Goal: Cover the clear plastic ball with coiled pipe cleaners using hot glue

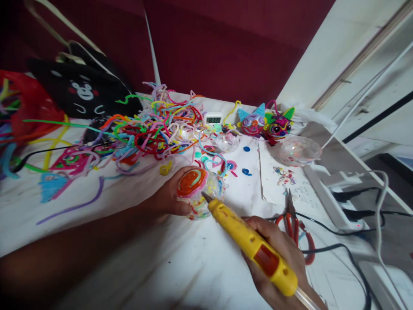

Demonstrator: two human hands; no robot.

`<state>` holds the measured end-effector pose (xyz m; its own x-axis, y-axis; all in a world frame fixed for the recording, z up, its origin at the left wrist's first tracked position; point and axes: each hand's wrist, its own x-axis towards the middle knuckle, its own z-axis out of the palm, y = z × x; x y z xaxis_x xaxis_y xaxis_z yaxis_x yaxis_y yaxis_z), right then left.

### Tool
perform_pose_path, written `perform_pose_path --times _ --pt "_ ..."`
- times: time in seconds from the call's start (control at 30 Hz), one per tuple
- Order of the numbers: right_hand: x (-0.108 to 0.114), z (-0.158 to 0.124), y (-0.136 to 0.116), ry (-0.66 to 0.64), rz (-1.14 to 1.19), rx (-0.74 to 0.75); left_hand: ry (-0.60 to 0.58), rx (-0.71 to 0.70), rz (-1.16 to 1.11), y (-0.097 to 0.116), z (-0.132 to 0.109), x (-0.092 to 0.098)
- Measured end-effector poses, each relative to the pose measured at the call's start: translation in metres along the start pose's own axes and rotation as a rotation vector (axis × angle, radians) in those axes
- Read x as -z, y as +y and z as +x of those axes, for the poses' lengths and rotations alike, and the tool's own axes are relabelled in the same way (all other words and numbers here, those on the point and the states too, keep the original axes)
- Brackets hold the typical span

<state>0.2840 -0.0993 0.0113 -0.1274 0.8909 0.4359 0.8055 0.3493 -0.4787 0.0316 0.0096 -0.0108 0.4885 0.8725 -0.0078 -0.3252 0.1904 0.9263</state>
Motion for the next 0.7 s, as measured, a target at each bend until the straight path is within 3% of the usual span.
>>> perform_pose_path --times 0.3,0.43,0.7 --pt "0.001 -0.001 -0.008 -0.046 -0.129 0.008 0.028 -0.016 -0.001 -0.001 0.0 -0.001" --pt "-0.001 -0.002 -0.003 0.014 -0.114 0.046 0.047 -0.002 -0.003 0.0 -0.001 -0.003" --pt "-0.009 -0.01 -0.006 0.008 -0.061 -0.087 0.054 -0.034 0.052 0.002 -0.003 -0.005"
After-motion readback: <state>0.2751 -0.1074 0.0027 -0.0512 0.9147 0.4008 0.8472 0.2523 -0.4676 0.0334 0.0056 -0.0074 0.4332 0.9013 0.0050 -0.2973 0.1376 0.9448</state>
